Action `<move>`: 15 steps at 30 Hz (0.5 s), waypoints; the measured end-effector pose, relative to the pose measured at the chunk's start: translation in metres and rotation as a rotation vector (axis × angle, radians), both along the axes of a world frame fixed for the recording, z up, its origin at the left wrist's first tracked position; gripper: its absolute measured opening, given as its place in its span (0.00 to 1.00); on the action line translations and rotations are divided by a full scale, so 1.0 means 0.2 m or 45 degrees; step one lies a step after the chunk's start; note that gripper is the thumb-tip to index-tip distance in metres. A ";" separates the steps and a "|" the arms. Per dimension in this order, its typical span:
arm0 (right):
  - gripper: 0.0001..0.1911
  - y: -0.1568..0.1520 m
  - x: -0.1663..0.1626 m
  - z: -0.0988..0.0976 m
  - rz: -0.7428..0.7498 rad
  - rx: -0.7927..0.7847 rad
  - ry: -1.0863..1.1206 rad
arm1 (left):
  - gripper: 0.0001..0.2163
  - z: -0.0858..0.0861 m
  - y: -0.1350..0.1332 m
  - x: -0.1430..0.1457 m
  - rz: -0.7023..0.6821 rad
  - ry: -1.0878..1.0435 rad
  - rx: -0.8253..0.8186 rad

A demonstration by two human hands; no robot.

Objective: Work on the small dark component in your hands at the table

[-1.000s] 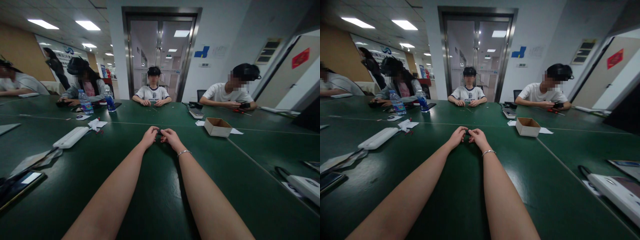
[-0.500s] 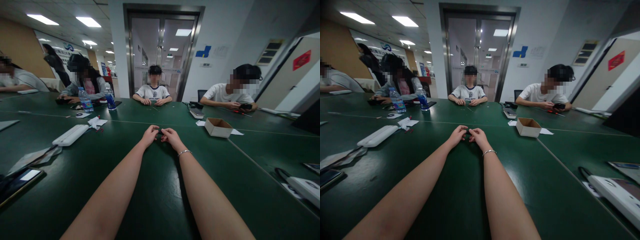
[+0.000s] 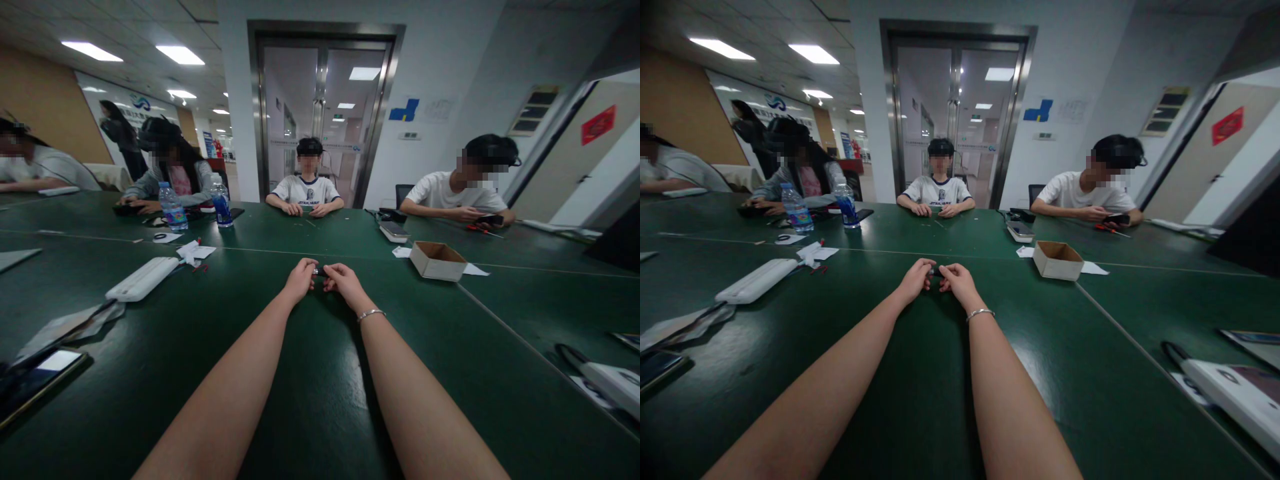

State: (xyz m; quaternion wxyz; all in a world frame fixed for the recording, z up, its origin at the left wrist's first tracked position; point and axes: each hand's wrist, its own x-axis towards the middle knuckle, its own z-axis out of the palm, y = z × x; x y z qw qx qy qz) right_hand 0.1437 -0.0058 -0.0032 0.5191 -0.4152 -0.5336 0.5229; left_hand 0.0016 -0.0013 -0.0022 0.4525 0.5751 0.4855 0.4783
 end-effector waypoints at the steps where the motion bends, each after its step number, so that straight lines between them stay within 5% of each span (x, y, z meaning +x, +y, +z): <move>1: 0.18 0.00 0.00 0.00 0.005 0.001 0.000 | 0.12 0.00 0.00 0.00 -0.013 0.009 -0.004; 15: 0.15 0.00 0.00 0.00 0.011 0.013 -0.019 | 0.11 -0.01 0.01 0.00 0.011 0.038 0.032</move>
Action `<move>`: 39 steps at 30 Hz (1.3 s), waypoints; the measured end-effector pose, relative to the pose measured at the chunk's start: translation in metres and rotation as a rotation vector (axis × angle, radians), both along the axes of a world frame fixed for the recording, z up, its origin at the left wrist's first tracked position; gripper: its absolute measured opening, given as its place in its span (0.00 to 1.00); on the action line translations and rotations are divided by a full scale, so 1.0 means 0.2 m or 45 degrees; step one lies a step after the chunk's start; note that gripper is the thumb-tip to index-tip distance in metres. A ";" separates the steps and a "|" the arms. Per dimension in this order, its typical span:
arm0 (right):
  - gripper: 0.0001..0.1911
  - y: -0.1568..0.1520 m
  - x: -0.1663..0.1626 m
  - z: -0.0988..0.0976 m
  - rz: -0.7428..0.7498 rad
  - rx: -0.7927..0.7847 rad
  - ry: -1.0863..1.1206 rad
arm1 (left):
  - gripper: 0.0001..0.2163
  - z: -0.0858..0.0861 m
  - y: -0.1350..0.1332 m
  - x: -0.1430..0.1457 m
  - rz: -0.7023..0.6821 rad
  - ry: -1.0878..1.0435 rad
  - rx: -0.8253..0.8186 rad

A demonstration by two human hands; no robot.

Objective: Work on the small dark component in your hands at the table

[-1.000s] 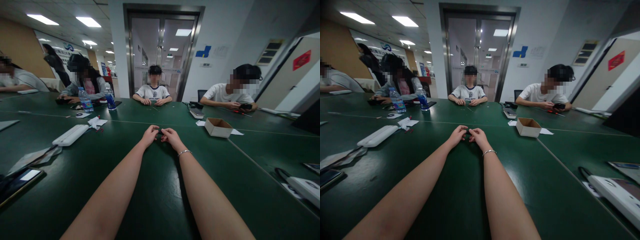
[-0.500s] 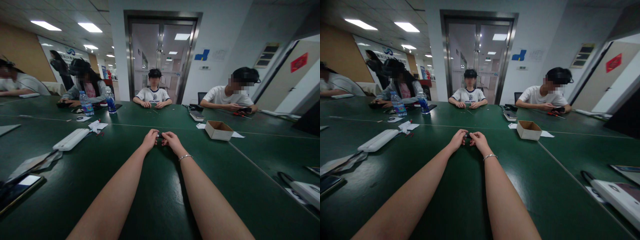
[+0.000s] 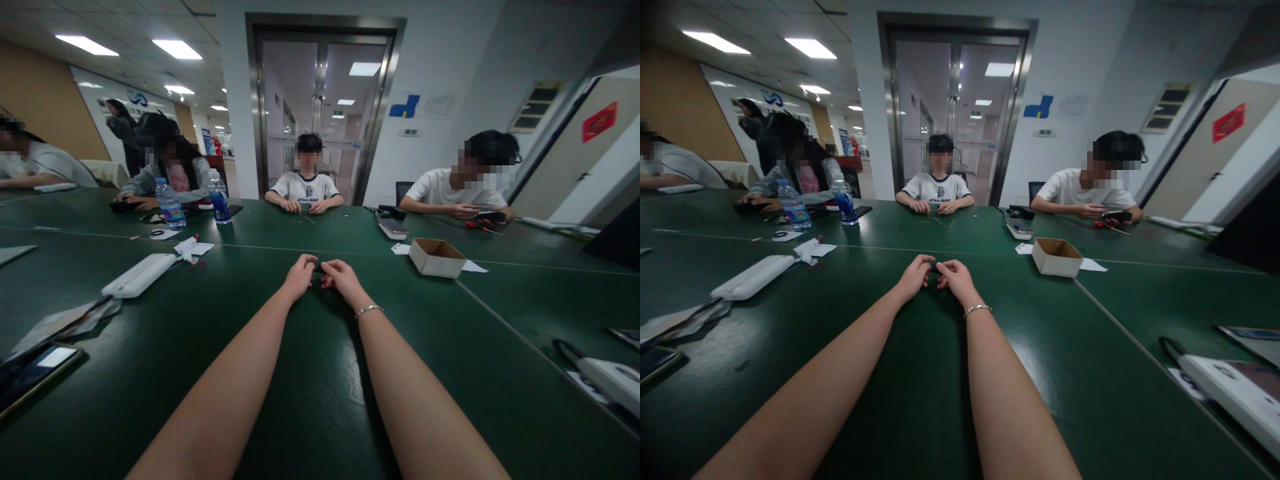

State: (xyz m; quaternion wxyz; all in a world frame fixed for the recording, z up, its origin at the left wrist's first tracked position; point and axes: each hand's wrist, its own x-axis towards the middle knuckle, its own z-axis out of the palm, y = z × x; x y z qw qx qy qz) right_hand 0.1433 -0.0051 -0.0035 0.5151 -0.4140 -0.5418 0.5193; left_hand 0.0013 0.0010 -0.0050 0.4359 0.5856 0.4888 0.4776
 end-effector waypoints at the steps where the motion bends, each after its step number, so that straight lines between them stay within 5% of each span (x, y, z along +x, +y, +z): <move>1: 0.15 0.00 0.00 0.00 0.001 -0.004 0.005 | 0.12 -0.01 0.01 0.00 -0.005 -0.007 0.002; 19: 0.13 0.00 0.00 0.01 -0.037 -0.052 0.033 | 0.12 0.02 -0.03 -0.02 0.019 -0.144 0.184; 25: 0.12 0.01 0.00 0.00 -0.021 -0.052 0.029 | 0.08 0.04 -0.03 -0.02 0.045 -0.222 0.014; 34: 0.12 0.02 0.01 -0.01 -0.008 -0.047 0.024 | 0.10 0.03 -0.02 -0.03 0.041 -0.107 0.126; 39: 0.10 0.01 0.01 0.00 -0.006 -0.051 0.032 | 0.07 0.02 -0.01 -0.02 0.036 -0.153 0.020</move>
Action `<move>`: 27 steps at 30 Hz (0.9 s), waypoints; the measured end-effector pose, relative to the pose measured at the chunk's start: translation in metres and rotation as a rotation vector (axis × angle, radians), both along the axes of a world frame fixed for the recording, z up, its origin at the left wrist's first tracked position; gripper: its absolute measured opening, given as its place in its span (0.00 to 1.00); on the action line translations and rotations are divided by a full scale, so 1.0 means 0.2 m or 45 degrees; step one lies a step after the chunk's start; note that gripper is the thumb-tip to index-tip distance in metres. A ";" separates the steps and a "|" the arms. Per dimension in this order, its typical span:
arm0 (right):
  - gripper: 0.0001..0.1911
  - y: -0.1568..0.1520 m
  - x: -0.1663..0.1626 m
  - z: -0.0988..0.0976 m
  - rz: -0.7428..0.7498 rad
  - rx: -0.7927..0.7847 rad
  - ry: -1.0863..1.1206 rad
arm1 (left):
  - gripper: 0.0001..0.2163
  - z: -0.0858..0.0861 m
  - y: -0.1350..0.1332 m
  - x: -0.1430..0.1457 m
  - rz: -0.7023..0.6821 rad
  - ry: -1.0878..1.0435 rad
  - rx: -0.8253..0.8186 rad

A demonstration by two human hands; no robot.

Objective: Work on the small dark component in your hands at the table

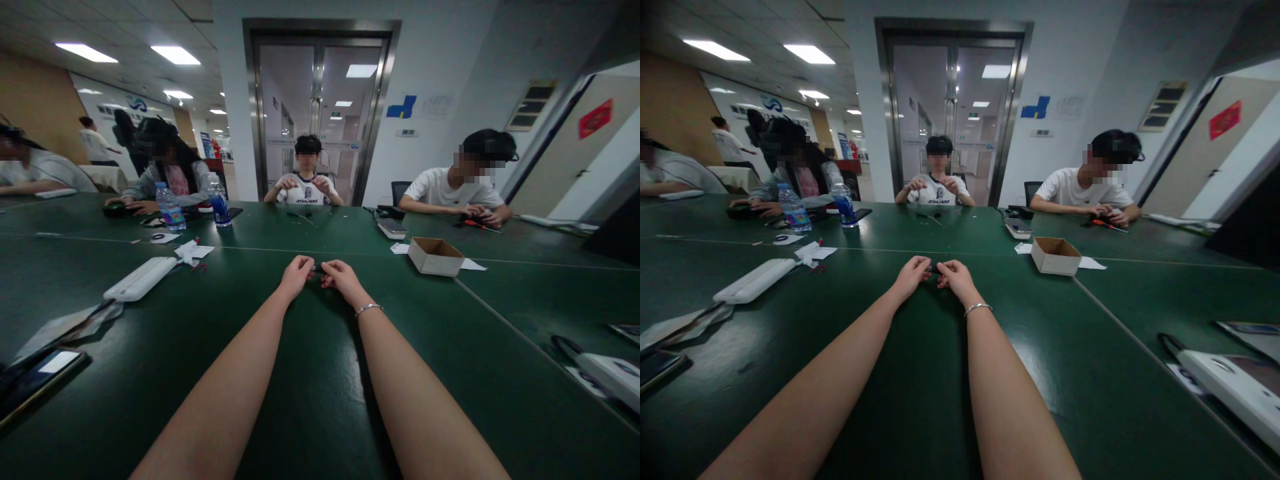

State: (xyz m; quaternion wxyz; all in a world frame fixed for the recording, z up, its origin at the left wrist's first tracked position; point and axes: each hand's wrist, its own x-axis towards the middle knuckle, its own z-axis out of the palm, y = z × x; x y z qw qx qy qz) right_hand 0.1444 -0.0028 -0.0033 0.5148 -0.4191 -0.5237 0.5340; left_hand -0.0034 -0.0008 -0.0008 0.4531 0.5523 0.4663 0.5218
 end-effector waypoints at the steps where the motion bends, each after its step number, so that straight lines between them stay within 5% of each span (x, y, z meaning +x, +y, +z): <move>1: 0.10 0.00 0.00 0.00 -0.003 -0.002 -0.001 | 0.08 0.00 0.00 0.00 0.012 0.013 -0.022; 27: 0.11 -0.01 0.00 0.01 -0.005 -0.011 0.000 | 0.09 -0.01 0.00 0.00 -0.043 0.054 0.015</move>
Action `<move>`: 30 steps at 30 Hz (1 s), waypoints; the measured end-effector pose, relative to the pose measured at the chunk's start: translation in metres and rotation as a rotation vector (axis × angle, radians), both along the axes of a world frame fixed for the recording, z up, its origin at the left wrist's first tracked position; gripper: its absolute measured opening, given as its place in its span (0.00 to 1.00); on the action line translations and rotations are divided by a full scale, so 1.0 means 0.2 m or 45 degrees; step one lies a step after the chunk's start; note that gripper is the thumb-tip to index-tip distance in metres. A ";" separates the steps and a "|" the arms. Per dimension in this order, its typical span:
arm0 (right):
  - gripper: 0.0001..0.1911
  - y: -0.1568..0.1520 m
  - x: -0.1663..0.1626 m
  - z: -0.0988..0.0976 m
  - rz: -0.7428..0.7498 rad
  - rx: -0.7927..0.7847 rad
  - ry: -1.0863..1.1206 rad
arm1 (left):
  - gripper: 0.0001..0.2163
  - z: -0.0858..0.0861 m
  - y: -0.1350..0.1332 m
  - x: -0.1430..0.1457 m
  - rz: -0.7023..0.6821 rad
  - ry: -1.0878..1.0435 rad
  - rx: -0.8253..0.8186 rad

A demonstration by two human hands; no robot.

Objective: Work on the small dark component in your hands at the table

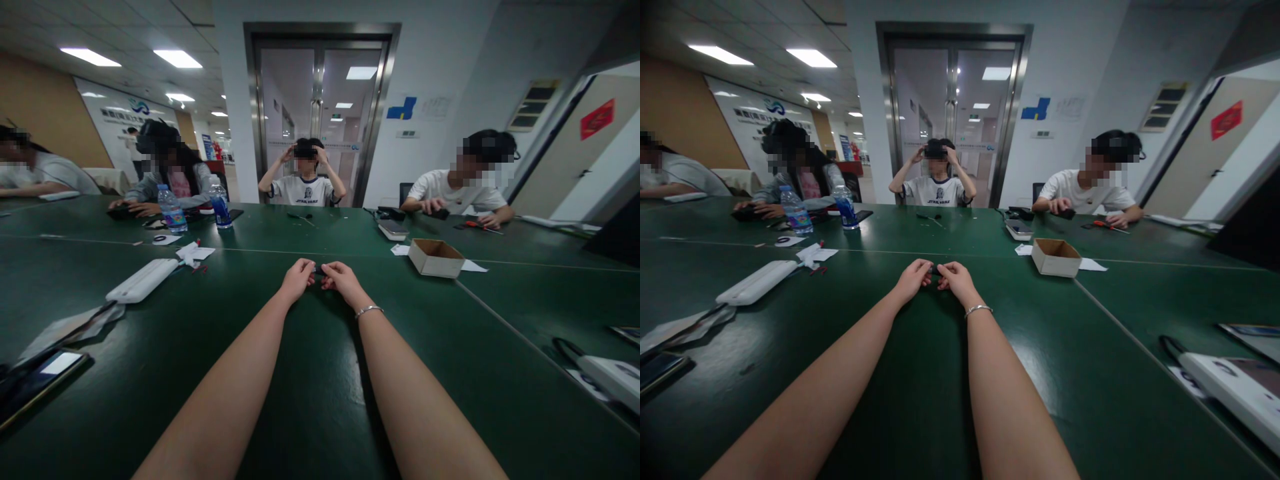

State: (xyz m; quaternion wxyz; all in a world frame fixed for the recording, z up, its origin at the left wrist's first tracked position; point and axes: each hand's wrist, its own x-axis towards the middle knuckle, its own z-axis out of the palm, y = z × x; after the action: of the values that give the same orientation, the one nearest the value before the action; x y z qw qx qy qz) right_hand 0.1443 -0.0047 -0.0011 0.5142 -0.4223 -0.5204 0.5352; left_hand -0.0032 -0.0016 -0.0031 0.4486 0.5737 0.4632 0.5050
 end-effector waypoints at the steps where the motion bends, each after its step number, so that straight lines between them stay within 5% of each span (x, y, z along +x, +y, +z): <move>1: 0.11 0.00 0.00 0.00 -0.002 0.001 -0.003 | 0.09 0.00 0.00 0.00 0.001 0.003 0.001; 30: 0.08 0.00 0.00 0.00 0.001 -0.028 0.031 | 0.10 0.01 0.00 -0.02 0.007 -0.006 0.156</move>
State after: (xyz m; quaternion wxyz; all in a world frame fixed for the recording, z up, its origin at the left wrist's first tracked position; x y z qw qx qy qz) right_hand 0.1452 -0.0042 -0.0016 0.5156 -0.4213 -0.5082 0.5463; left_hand -0.0065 -0.0017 -0.0016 0.4122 0.5977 0.4320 0.5350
